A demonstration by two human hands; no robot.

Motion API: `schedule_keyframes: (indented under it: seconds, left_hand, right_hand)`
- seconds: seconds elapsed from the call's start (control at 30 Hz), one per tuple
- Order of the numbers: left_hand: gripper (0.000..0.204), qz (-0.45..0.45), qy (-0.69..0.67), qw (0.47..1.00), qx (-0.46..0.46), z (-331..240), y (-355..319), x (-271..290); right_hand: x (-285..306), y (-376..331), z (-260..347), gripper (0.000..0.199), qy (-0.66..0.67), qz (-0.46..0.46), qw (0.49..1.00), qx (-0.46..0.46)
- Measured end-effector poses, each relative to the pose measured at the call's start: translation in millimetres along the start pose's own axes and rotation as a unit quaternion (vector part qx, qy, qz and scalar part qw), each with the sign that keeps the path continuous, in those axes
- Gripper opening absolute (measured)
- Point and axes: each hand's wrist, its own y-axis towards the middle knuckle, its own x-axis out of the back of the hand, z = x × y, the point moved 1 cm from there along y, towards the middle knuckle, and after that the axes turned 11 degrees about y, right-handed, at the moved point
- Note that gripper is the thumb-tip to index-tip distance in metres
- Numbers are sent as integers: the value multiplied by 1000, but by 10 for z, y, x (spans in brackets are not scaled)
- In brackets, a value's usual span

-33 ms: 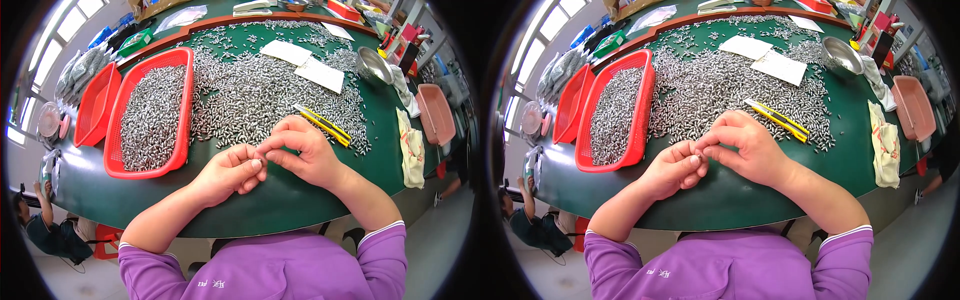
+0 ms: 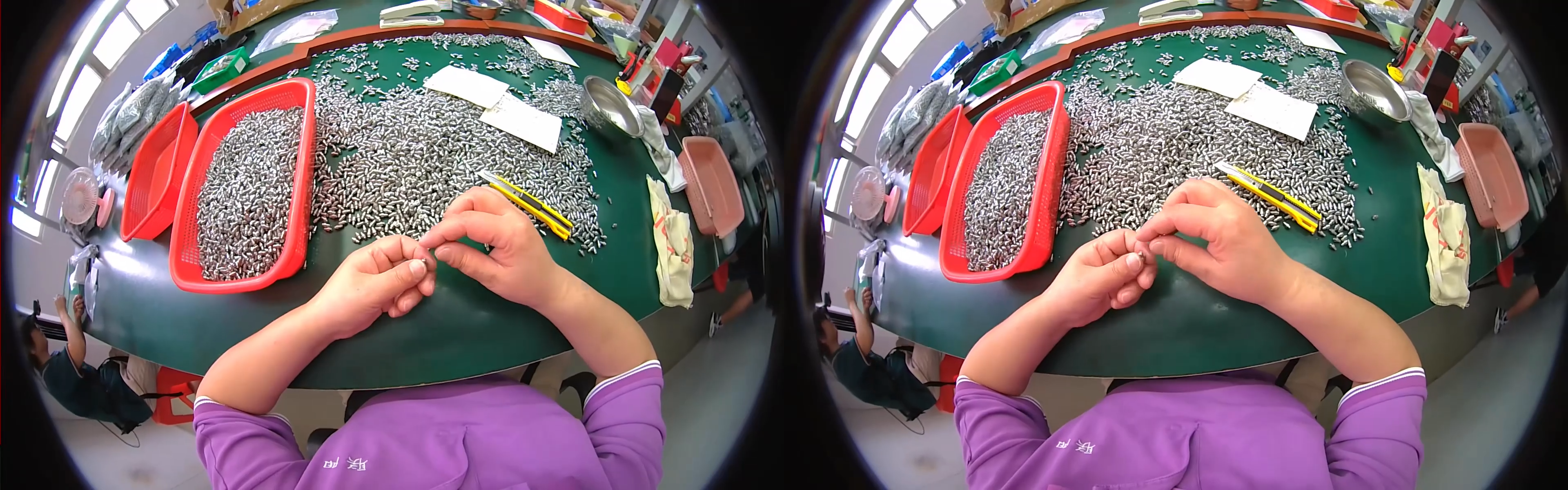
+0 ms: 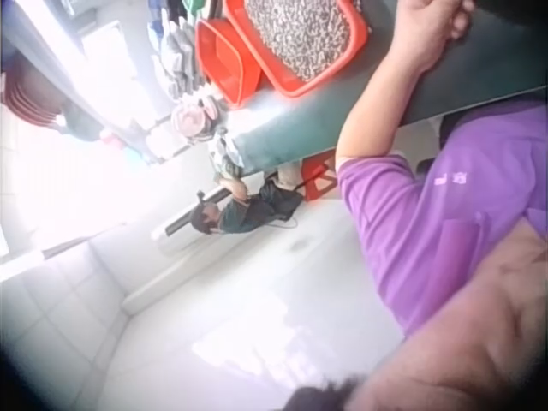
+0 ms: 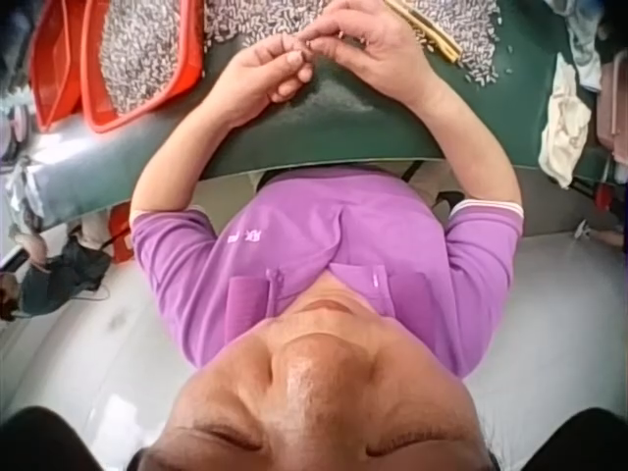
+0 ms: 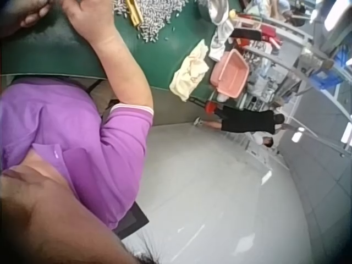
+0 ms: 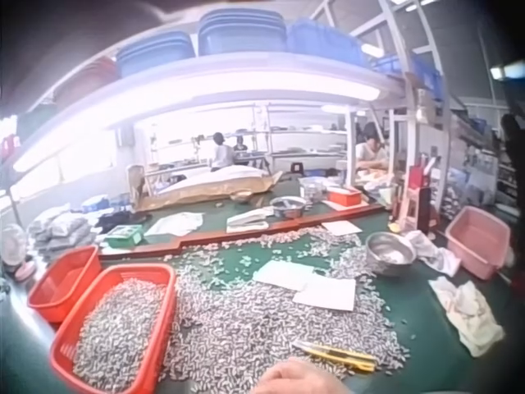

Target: Inspecting and cleaning small metal components using a utility knife on a workshop bench.

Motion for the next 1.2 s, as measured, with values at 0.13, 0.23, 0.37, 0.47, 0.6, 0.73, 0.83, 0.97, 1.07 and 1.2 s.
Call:
schedule_keyframes:
  seconds: [0.13,0.23,0.37,0.47,0.6,0.73,0.83,0.97,1.07,1.2]
  left_hand:
    - [15,-12,-3,1000,0,22,3,12]
    - [16,-7,2,1000,-10,24,0,10]
    - [16,-13,8,1000,-12,29,-5,5]
    - [18,-13,12,1000,-8,15,-2,2]
    - [22,-19,0,1000,-19,21,6,20]
    - [25,-16,-31,999,-22,12,21,33]
    - [28,-37,-29,999,-19,-5,16,27]
    - [29,-39,-27,999,-20,2,20,43]
    - [28,-42,-26,999,-21,8,13,42]
    - [27,-41,-29,999,-20,13,12,46]
  right_hand:
    - [19,7,35,13,-35,-25,998,39]
    - [21,-2,33,17,-43,-13,997,62]
    - [39,8,44,18,-87,2,992,87]
    - [64,17,51,16,-132,-14,988,78]
    - [103,19,-60,15,-182,-47,981,52]
    - [108,-2,-135,14,-188,-19,982,24]
    - [76,-24,-144,13,-210,2,978,13]
    - [90,-31,-102,11,-217,16,976,-7]
    - [92,-31,-106,11,-220,17,975,-7]
    - [63,-43,-81,10,-242,26,970,-11]
